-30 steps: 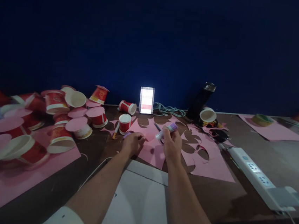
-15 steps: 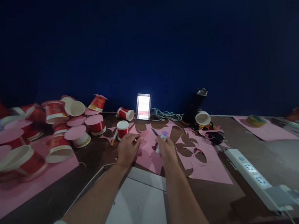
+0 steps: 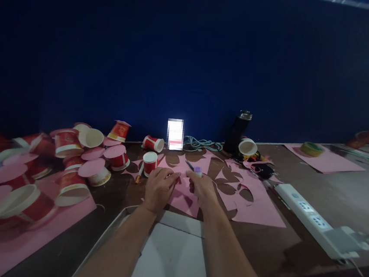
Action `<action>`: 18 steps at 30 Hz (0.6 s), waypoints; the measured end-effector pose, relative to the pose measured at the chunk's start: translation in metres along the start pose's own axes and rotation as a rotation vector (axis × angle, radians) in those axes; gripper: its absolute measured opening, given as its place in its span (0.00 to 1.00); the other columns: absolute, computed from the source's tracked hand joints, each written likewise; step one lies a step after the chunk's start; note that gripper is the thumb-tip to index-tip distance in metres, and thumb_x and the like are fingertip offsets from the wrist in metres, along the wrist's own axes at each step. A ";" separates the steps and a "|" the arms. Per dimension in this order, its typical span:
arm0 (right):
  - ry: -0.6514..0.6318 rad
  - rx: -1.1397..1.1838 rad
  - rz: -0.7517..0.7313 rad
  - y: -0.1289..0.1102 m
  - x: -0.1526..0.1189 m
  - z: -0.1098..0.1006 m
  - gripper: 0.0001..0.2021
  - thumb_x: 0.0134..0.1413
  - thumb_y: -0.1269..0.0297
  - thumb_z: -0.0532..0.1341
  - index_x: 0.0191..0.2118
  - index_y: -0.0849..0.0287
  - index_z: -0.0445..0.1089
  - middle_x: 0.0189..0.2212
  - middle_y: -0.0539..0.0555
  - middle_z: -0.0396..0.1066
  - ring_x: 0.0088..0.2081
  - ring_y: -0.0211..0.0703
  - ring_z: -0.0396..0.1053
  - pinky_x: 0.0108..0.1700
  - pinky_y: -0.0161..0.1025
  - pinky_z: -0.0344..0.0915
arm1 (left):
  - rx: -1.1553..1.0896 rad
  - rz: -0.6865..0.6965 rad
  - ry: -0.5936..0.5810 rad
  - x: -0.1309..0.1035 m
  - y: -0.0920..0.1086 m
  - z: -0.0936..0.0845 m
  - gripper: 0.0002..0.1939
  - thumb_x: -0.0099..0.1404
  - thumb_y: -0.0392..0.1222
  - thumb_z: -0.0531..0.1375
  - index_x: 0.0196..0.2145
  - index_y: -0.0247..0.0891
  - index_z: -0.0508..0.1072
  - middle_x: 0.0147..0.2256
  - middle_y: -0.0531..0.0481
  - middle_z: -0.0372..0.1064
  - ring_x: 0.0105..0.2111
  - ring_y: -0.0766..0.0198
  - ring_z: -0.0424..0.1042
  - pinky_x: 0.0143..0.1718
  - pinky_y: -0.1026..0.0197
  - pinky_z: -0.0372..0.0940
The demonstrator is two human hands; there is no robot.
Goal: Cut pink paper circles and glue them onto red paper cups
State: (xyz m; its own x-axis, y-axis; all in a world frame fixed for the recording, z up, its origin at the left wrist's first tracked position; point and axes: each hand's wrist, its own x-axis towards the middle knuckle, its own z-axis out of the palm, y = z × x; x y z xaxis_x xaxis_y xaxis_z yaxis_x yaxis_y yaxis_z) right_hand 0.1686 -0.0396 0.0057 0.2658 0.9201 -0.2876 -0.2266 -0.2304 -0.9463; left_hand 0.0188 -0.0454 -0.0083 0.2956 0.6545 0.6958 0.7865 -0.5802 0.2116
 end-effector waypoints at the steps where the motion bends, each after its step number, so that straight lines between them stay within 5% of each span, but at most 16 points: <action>1: 0.009 0.002 -0.009 0.000 -0.001 0.000 0.14 0.34 0.60 0.68 0.19 0.59 0.63 0.12 0.43 0.56 0.14 0.30 0.51 0.15 0.32 0.49 | -0.022 -0.014 -0.001 0.000 0.001 0.000 0.11 0.66 0.40 0.54 0.41 0.43 0.75 0.35 0.46 0.70 0.38 0.60 0.65 0.42 0.56 0.57; 6: 0.061 -0.018 -0.098 -0.002 -0.003 0.002 0.11 0.35 0.60 0.67 0.21 0.59 0.64 0.12 0.43 0.58 0.15 0.32 0.53 0.17 0.33 0.52 | -0.180 -0.220 0.122 0.001 0.001 0.000 0.15 0.65 0.41 0.54 0.49 0.39 0.70 0.41 0.42 0.69 0.44 0.57 0.65 0.49 0.55 0.58; 10: 0.066 -0.030 -0.171 -0.003 -0.002 0.000 0.12 0.35 0.57 0.66 0.23 0.59 0.66 0.11 0.43 0.59 0.15 0.33 0.55 0.18 0.33 0.54 | -0.420 -0.554 0.176 0.003 -0.006 0.002 0.19 0.65 0.46 0.53 0.51 0.35 0.67 0.41 0.41 0.68 0.40 0.59 0.67 0.43 0.58 0.62; 14: 0.068 -0.121 -0.215 -0.002 -0.001 -0.004 0.13 0.37 0.55 0.65 0.25 0.60 0.68 0.11 0.45 0.61 0.15 0.35 0.58 0.19 0.33 0.54 | -0.736 -0.875 0.119 0.007 -0.013 0.010 0.21 0.62 0.55 0.54 0.40 0.34 0.72 0.32 0.46 0.70 0.31 0.64 0.68 0.32 0.62 0.63; 18: 0.074 -0.167 -0.253 -0.001 -0.001 -0.005 0.13 0.37 0.55 0.65 0.25 0.59 0.69 0.11 0.46 0.62 0.15 0.35 0.59 0.19 0.33 0.53 | -1.109 -1.060 -0.029 0.009 -0.013 0.018 0.24 0.53 0.63 0.58 0.30 0.35 0.70 0.17 0.58 0.57 0.17 0.71 0.58 0.19 0.67 0.55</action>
State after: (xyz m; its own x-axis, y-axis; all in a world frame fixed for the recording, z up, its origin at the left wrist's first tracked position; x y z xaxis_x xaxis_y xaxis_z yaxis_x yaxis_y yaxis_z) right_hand 0.1732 -0.0424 0.0058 0.3626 0.9309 -0.0442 0.0110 -0.0518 -0.9986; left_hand 0.0211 -0.0238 -0.0167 -0.1017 0.9886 -0.1111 -0.1478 0.0954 0.9844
